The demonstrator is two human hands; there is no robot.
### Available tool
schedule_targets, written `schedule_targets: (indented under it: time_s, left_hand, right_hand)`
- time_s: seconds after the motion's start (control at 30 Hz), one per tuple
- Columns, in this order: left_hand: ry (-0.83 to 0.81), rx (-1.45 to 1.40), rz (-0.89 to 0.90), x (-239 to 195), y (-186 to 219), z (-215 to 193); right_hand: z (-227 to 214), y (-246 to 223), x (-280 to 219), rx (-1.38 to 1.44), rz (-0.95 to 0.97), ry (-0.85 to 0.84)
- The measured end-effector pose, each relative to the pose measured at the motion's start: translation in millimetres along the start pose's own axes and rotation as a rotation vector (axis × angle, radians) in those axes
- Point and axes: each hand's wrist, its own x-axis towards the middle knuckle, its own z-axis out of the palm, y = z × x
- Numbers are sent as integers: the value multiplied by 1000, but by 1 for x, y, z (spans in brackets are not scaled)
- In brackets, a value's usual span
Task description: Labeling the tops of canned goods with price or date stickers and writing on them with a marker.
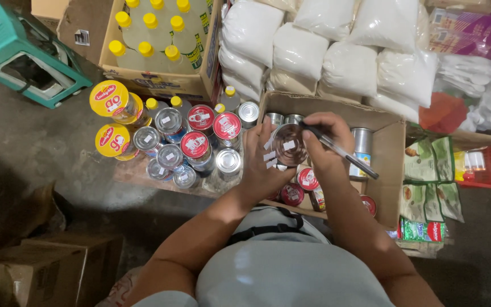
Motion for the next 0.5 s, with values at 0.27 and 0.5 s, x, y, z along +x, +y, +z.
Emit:
schedule_targets:
  time_s: [0.27, 0.5]
  left_hand:
    - [8, -39, -22, 1, 9, 2]
    - [2, -107, -47, 1, 14, 2]
  right_hand:
    - [-9, 15, -13, 125, -21, 38]
    - [-9, 14, -13, 236, -23, 63]
